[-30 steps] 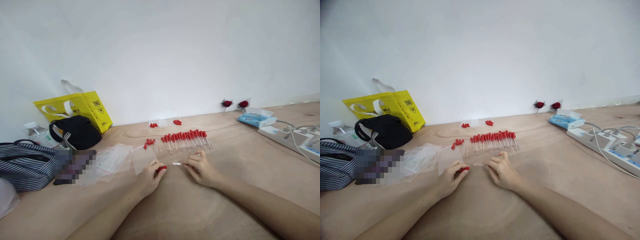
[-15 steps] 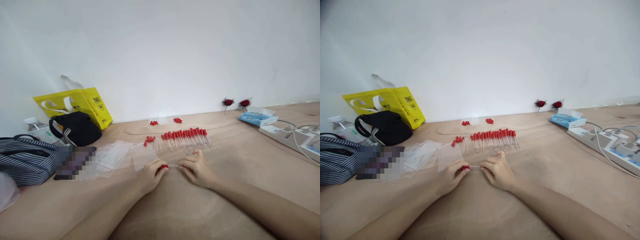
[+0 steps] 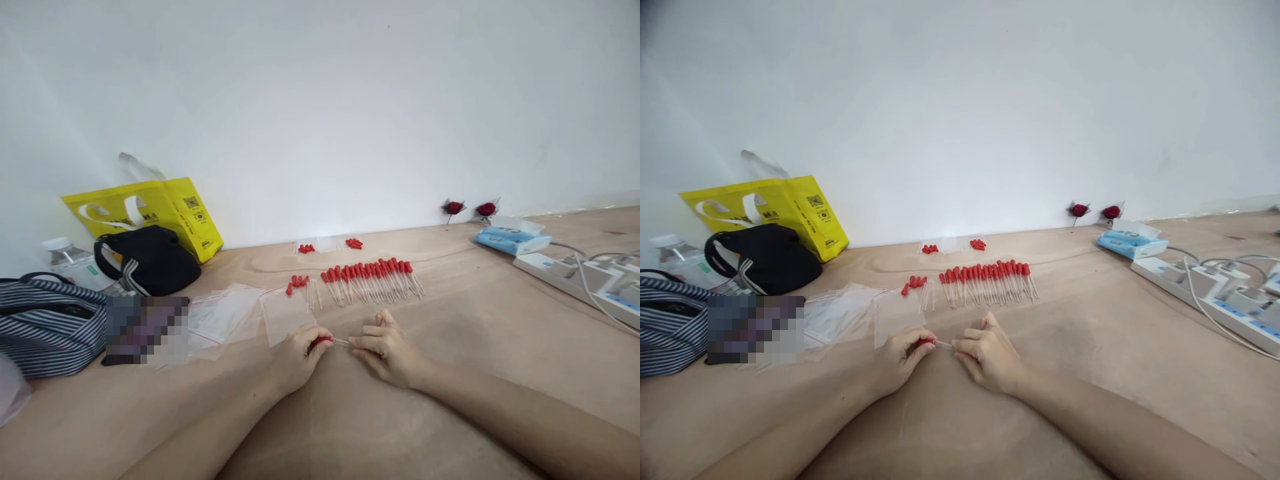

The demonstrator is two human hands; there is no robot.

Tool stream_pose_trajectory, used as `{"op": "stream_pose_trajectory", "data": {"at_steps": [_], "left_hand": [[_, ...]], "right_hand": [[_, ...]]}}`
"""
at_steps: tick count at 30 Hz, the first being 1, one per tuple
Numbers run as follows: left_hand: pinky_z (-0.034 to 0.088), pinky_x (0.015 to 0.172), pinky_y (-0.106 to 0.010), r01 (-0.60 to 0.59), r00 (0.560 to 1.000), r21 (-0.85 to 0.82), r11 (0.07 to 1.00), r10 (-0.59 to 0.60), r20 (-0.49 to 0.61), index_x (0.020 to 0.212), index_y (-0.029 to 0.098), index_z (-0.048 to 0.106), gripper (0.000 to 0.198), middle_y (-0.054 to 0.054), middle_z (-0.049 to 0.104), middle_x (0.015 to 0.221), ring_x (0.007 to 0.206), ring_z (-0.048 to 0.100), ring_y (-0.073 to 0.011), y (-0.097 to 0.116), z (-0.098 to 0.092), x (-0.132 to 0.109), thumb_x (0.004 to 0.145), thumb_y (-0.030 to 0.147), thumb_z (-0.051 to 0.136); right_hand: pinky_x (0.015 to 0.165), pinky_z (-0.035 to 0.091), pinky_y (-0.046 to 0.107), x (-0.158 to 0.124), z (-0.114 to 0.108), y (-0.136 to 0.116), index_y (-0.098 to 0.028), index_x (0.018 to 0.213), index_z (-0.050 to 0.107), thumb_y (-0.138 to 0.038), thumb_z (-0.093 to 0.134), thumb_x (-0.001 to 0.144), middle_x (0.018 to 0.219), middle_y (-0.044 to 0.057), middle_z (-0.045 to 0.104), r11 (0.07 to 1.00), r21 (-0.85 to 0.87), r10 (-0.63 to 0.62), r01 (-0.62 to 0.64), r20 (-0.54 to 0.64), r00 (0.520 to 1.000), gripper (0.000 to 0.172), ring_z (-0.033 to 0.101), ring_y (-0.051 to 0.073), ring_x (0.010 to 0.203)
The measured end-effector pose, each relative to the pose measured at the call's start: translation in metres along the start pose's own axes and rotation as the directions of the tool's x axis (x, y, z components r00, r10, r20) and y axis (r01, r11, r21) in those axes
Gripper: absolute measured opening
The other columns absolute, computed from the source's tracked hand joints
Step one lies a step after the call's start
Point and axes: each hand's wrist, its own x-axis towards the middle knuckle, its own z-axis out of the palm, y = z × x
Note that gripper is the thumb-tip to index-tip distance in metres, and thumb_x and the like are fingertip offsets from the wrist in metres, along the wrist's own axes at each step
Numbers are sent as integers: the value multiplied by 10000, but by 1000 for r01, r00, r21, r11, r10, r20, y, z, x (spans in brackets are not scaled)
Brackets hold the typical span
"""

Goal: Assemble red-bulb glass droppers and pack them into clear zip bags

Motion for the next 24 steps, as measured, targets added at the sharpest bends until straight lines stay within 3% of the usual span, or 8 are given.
{"op": "stream_pose_trajectory", "data": {"at_steps": [7,14,24], "left_hand": [[427,664,-257,-137,986,11,991,135,102,794,179,578,158,-34,606,766,730,547,-148,5,-5,-4,837,183,426],[415,662,-265,-157,984,90,983,148,101,817,176,572,176,-42,600,755,720,536,-153,5,-2,-7,854,238,412],[416,615,-255,-242,969,71,968,237,72,758,171,559,170,-41,591,702,659,530,-149,8,1,-3,840,234,423]], "right_hand": [[696,210,308,-1,-6,7,-223,844,645,-148,399,826,597,-16,566,992,-51,-113,112,-3,994,258,418,81,521],[669,211,300,-2,1,0,-204,816,628,-185,399,826,654,7,570,997,-40,-67,66,-25,997,230,428,100,576],[666,226,286,6,3,-6,-167,745,574,-178,347,850,671,15,590,997,77,18,-22,51,999,250,448,111,602]]}}
